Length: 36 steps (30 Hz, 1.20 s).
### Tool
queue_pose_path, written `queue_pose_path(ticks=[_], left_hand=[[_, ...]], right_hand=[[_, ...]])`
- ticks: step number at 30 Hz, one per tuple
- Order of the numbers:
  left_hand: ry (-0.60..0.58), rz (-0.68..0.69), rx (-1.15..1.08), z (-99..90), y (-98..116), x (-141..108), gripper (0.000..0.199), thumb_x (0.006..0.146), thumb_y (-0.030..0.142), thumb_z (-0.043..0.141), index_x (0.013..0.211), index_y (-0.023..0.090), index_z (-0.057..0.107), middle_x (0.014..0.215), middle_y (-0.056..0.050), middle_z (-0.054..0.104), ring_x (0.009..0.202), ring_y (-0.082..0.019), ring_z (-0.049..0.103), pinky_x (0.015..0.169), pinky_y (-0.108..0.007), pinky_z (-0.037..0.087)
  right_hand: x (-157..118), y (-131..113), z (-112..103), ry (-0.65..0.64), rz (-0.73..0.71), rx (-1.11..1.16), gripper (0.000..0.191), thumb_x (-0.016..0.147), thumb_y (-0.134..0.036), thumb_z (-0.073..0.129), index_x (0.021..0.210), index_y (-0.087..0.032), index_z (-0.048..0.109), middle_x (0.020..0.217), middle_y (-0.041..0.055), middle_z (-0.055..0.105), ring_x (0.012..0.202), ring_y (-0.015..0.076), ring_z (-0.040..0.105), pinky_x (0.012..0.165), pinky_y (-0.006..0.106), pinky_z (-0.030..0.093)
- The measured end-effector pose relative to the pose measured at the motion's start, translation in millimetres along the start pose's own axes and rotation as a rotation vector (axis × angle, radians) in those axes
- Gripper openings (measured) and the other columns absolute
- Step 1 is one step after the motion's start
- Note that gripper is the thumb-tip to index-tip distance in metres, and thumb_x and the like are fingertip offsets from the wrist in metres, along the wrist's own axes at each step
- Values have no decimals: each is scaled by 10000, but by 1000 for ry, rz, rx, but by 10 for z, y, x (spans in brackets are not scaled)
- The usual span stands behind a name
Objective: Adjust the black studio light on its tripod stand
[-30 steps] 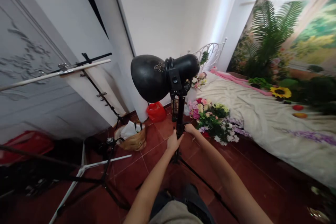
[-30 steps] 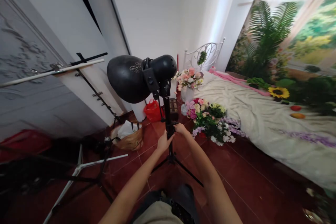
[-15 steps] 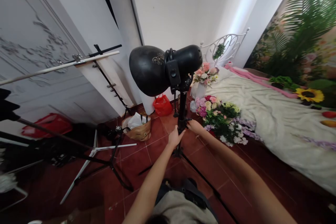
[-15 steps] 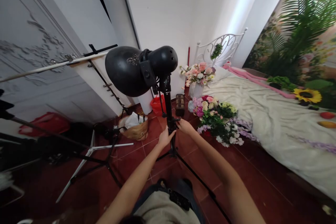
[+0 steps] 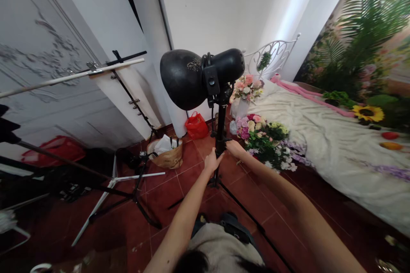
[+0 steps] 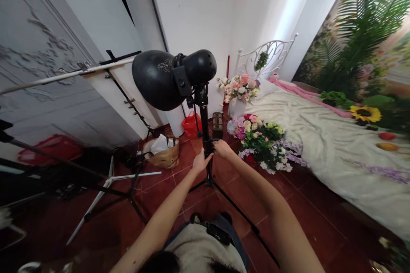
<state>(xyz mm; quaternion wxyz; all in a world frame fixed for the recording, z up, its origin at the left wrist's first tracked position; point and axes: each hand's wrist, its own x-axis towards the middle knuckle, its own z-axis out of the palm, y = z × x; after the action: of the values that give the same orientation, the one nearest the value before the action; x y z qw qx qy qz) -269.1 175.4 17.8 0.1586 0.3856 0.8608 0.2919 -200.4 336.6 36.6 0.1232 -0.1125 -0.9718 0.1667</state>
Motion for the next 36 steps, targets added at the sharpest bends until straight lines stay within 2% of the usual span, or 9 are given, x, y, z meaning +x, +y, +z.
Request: queue_pose_path(ticks=[3, 6, 11, 14, 17, 19, 24, 31, 36], left_hand=[[-3, -12, 6, -20, 17, -9, 539, 785, 639, 369, 1146, 240, 403, 1015, -85, 644, 929, -252, 613, 750, -302, 418], [12, -11, 6, -23, 32, -16, 525, 787, 630, 381, 1133, 236, 414, 1009, -86, 647, 921, -253, 617, 755, -304, 417], [44, 0, 5, 4, 33, -13, 516, 794, 607, 397, 1131, 216, 416, 976, -105, 652, 890, -260, 625, 725, -303, 422], [51, 19, -19, 17, 17, 1, 489, 802, 583, 411, 1114, 207, 425, 938, -108, 656, 873, -261, 629, 705, -298, 426], [41, 36, -70, 28, -3, 23, 453, 806, 527, 451, 1122, 203, 431, 935, -107, 658, 885, -261, 627, 709, -295, 427], [28, 23, -104, 34, -17, 40, 417, 807, 449, 488, 1134, 192, 446, 938, -116, 661, 896, -262, 625, 733, -298, 424], [9, 12, -195, 29, -62, 71, 450, 779, 294, 528, 1206, 182, 437, 977, -136, 660, 892, -264, 627, 764, -317, 428], [145, 153, -539, 76, -37, 227, 411, 688, 238, 599, 1088, 183, 522, 1042, -97, 641, 954, -229, 605, 783, -307, 461], [261, 185, -773, 193, 55, 354, 280, 679, 210, 578, 949, 138, 587, 895, -81, 670, 834, -201, 623, 739, -300, 478]], right_hand=[[-331, -66, 186, 131, 14, -63, 296, 797, -109, 445, 1046, -146, 599, 1112, 114, 595, 1029, 202, 535, 873, 303, 423], [-751, -94, 454, 240, 118, -75, 463, 792, -105, 410, 1237, -205, 484, 1353, 71, 413, 1178, 203, 438, 906, 326, 423], [-1189, -69, 698, 80, 266, 21, 344, 677, -139, 549, 998, -225, 640, 1383, 87, 367, 1162, 287, 453, 920, 407, 408], [-1051, -174, 546, 251, 335, 206, 482, 668, -232, 594, 1147, -211, 543, 1331, 118, 415, 1181, 291, 433, 960, 454, 366], [-653, -466, 295, 507, 260, 500, 650, 681, -315, 622, 1274, -195, 384, 1277, 115, 464, 1181, 245, 439, 990, 418, 351], [-348, -715, 180, 586, 225, 688, 716, 648, -343, 671, 1270, -178, 359, 1214, 119, 511, 1114, 232, 495, 950, 382, 396], [151, -1053, 143, 802, 446, 817, 522, 669, -394, 650, 1092, -143, 476, 966, 98, 624, 868, 202, 588, 825, 348, 459], [179, -907, -103, 636, 331, 834, 339, 595, -407, 692, 781, -138, 598, 757, 53, 654, 688, 179, 593, 656, 290, 481], [257, -1141, -474, 770, 425, 744, 362, 613, -448, 673, 776, -127, 633, 748, 64, 668, 665, 181, 598, 626, 278, 476]])
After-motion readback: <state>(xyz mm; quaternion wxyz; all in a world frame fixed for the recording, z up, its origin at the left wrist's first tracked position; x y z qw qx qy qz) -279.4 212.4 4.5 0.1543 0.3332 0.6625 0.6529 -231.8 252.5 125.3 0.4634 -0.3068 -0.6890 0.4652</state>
